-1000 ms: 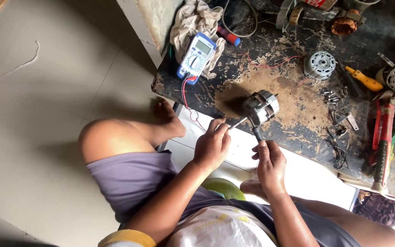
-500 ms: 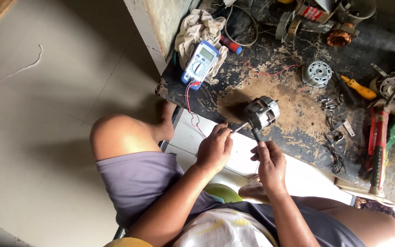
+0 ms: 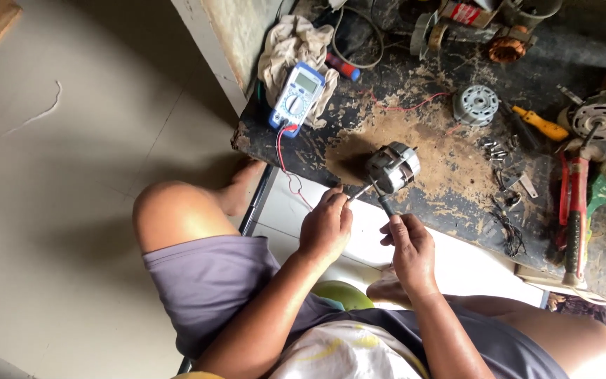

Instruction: The person is using a screwdriver to adjust or disassemble a small electric motor on a workbench.

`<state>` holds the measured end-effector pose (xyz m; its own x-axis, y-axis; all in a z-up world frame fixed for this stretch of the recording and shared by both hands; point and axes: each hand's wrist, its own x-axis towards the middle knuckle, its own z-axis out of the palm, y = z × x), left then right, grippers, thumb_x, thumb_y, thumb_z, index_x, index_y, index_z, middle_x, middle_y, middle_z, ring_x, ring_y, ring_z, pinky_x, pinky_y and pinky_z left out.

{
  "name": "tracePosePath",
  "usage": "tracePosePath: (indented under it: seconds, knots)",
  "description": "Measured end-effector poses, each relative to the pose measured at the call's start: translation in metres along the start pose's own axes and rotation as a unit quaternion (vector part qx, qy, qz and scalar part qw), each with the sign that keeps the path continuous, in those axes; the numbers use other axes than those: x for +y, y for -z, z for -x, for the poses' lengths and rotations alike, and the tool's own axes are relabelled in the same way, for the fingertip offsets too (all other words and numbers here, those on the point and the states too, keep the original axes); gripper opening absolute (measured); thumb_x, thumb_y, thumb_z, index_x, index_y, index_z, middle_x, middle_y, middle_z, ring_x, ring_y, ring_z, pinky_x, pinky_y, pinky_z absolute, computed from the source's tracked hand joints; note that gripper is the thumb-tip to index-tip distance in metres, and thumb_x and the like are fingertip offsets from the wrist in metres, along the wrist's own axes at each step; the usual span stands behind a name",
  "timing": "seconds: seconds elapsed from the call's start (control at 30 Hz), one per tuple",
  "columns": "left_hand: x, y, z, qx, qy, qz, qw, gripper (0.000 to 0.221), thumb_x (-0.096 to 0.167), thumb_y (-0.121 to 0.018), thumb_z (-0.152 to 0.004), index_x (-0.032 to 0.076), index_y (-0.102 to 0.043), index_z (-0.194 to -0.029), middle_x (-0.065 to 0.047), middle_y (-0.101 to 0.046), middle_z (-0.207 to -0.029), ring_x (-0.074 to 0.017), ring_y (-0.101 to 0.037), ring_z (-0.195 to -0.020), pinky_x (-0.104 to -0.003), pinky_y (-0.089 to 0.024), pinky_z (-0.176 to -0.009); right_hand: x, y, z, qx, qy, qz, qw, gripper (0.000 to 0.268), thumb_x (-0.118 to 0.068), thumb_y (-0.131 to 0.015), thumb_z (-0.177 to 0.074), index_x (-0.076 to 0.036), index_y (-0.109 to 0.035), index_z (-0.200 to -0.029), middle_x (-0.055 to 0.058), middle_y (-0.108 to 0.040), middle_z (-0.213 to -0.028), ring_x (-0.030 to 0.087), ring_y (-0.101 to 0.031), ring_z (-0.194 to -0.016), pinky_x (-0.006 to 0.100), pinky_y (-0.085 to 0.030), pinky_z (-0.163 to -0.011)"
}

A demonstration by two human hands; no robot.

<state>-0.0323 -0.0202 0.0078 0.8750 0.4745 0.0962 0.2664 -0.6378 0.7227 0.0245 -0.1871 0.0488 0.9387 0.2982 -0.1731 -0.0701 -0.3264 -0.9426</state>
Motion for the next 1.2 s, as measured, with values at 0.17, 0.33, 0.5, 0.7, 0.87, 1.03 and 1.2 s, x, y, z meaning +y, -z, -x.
tracePosePath:
  seconds: [0.17, 0.33, 0.5, 0.7, 0.87, 1.03, 1.2]
  knots:
    - [0.014, 0.021, 0.008, -0.027, 0.000, 0.018, 0.999, 0.020, 0.022, -0.049, -0.101, 0.010, -0.065, -0.104, -0.012, -0.064, -0.137, -0.0336, -0.072, -0.109, -0.047, -0.063, -0.077, 0.000, -0.002, 0.001, -0.016, 0.000, -0.009, 1.000, 0.032, -0.028, -0.060, -0.108, -0.006, -0.072, -0.088, 0.012, -0.074, -0.075, 0.020, -0.070, -0.071, 0.035, -0.054, -0.076]
    - [0.019, 0.033, 0.014, -0.066, -0.012, 0.014, 0.998, 0.021, 0.022, -0.050, -0.102, 0.007, -0.064, -0.104, -0.015, -0.055, -0.151, -0.0402, -0.069, -0.111, -0.055, -0.061, -0.082, -0.006, -0.003, -0.002, -0.028, -0.002, -0.006, 1.000, 0.034, -0.030, -0.059, -0.107, -0.006, -0.073, -0.089, 0.011, -0.072, -0.071, 0.019, -0.069, -0.070, 0.034, -0.055, -0.078]
    - [0.025, 0.039, 0.013, -0.098, -0.013, 0.013, 0.995, 0.017, 0.018, -0.053, -0.099, 0.005, -0.064, -0.103, -0.014, -0.045, -0.160, -0.0427, -0.070, -0.108, -0.055, -0.061, -0.080, -0.003, -0.005, -0.004, -0.019, -0.009, -0.016, 1.000, 0.032, -0.028, -0.059, -0.107, -0.005, -0.072, -0.090, 0.012, -0.073, -0.076, 0.021, -0.071, -0.071, 0.036, -0.055, -0.077]
    - [0.021, 0.035, 0.011, -0.107, 0.000, 0.012, 0.994, 0.016, 0.019, -0.058, -0.096, 0.006, -0.064, -0.102, -0.016, -0.045, -0.160, -0.0420, -0.070, -0.109, -0.055, -0.062, -0.077, -0.001, -0.008, -0.003, -0.029, -0.008, -0.011, 0.999, 0.031, -0.028, -0.059, -0.107, -0.005, -0.071, -0.090, 0.011, -0.073, -0.077, 0.020, -0.071, -0.071, 0.035, -0.055, -0.077]
    - [0.029, 0.042, 0.008, -0.150, 0.012, -0.008, 0.989, 0.021, 0.025, -0.061, -0.095, 0.007, -0.064, -0.105, -0.015, -0.039, -0.164, -0.0398, -0.071, -0.110, -0.052, -0.062, -0.080, -0.007, -0.006, -0.002, -0.028, -0.002, -0.012, 1.000, 0.030, -0.028, -0.061, -0.106, -0.006, -0.072, -0.088, 0.010, -0.073, -0.074, 0.019, -0.071, -0.070, 0.032, -0.054, -0.076]
    - [0.046, 0.056, 0.002, -0.202, 0.031, -0.035, 0.978, 0.024, 0.024, -0.062, -0.094, 0.004, -0.066, -0.108, -0.020, -0.035, -0.165, -0.0417, -0.069, -0.113, -0.053, -0.061, -0.083, -0.003, -0.003, -0.006, -0.011, -0.013, -0.021, 1.000, 0.030, -0.027, -0.062, -0.105, -0.006, -0.072, -0.088, 0.011, -0.073, -0.073, 0.020, -0.072, -0.069, 0.032, -0.055, -0.075]
    - [0.057, 0.056, 0.002, -0.211, 0.033, -0.046, 0.976, 0.025, 0.020, -0.063, -0.094, 0.001, -0.066, -0.110, -0.023, -0.032, -0.165, -0.0444, -0.068, -0.113, -0.057, -0.060, -0.086, 0.000, -0.002, -0.006, -0.016, -0.025, -0.025, 0.999, 0.031, -0.028, -0.062, -0.105, -0.006, -0.072, -0.087, 0.010, -0.073, -0.073, 0.018, -0.071, -0.069, 0.030, -0.053, -0.074]
